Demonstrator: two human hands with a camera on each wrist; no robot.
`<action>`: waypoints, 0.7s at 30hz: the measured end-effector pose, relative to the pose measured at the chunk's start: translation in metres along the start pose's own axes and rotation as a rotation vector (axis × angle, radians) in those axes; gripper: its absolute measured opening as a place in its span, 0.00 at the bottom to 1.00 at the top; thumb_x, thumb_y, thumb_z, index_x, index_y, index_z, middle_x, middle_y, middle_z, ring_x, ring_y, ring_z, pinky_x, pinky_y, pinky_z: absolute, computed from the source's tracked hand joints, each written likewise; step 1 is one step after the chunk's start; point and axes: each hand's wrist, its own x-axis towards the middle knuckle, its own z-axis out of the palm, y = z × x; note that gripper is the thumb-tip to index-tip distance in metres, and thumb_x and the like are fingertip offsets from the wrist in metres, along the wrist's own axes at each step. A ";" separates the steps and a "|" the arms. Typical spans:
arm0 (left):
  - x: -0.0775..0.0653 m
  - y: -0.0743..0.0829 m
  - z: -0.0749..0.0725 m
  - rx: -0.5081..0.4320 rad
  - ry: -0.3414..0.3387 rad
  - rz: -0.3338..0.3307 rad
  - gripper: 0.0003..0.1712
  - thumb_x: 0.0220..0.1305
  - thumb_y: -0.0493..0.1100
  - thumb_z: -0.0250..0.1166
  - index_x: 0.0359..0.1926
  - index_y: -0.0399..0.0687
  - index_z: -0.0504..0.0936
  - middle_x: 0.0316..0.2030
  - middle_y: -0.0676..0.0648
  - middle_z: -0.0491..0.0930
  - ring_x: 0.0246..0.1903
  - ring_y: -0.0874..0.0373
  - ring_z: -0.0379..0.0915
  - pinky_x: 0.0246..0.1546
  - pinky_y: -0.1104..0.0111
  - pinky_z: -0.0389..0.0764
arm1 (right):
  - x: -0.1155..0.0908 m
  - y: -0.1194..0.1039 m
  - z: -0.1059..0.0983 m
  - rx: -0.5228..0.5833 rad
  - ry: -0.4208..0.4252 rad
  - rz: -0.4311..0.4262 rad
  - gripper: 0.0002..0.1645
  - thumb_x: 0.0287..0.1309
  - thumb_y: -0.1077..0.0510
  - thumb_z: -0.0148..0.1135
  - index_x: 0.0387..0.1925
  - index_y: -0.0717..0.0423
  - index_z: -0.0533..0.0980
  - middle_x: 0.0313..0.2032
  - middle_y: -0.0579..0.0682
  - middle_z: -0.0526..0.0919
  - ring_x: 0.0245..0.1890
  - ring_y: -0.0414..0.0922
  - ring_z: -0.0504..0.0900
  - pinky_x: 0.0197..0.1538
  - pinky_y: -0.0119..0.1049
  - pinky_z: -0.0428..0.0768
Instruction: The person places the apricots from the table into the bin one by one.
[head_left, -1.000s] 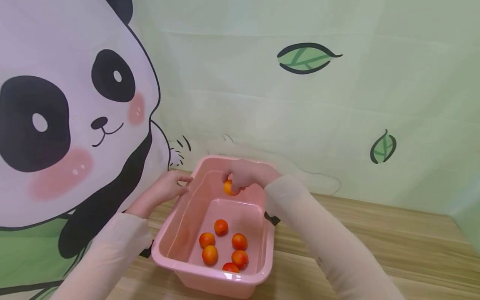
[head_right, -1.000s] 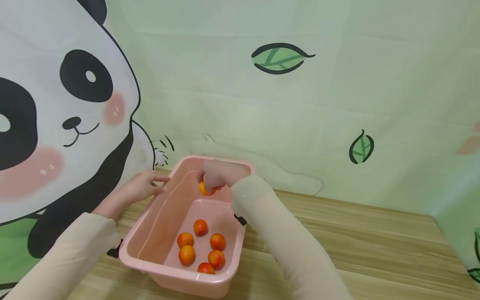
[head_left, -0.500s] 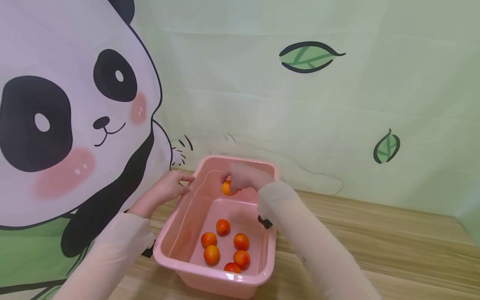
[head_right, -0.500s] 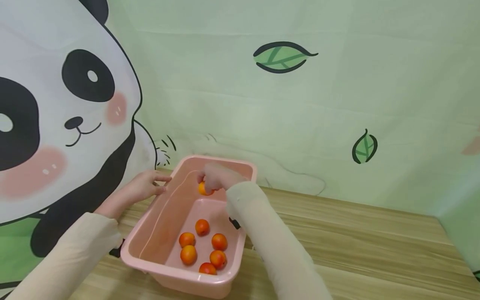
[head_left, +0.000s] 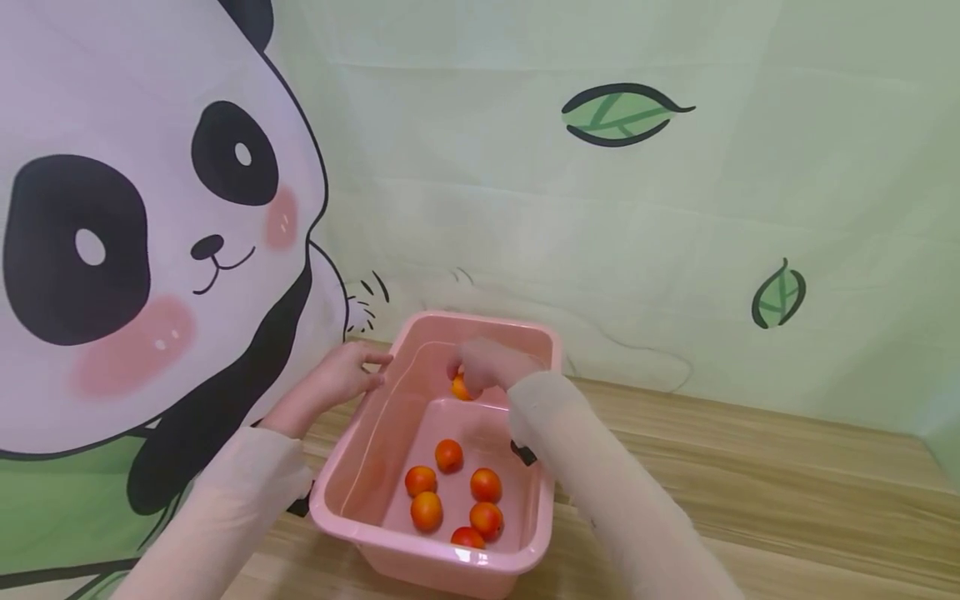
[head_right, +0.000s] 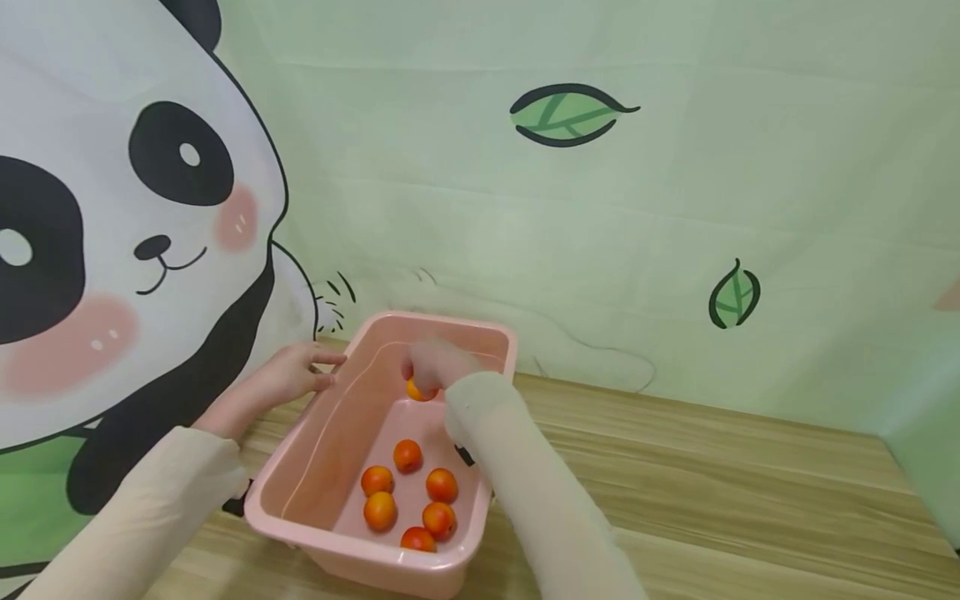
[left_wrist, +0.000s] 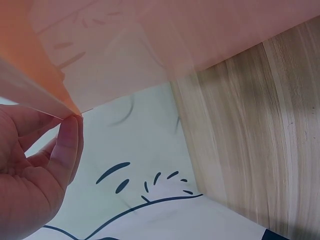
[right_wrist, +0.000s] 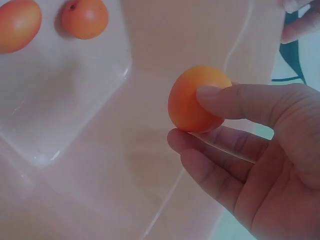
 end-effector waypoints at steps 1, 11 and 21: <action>0.000 0.000 0.000 -0.005 -0.003 -0.006 0.20 0.59 0.34 0.55 0.54 0.37 0.72 0.54 0.36 0.70 0.50 0.45 0.68 0.45 0.59 0.76 | -0.002 0.001 0.001 0.065 0.017 0.053 0.14 0.39 0.61 0.58 0.32 0.41 0.75 0.39 0.44 0.71 0.43 0.46 0.67 0.27 0.38 0.74; -0.001 0.002 0.000 -0.001 0.002 -0.008 0.20 0.59 0.35 0.56 0.54 0.37 0.72 0.54 0.36 0.71 0.46 0.48 0.70 0.43 0.61 0.78 | 0.023 0.019 0.012 -0.046 0.024 -0.070 0.10 0.40 0.66 0.55 0.26 0.48 0.74 0.33 0.46 0.71 0.40 0.45 0.69 0.21 0.31 0.70; -0.001 0.001 -0.001 0.008 0.007 -0.021 0.21 0.58 0.35 0.56 0.54 0.36 0.72 0.54 0.36 0.70 0.45 0.48 0.70 0.43 0.62 0.78 | 0.048 0.020 0.022 -0.272 -0.013 -0.034 0.10 0.46 0.63 0.61 0.29 0.43 0.75 0.33 0.48 0.75 0.36 0.46 0.72 0.29 0.37 0.75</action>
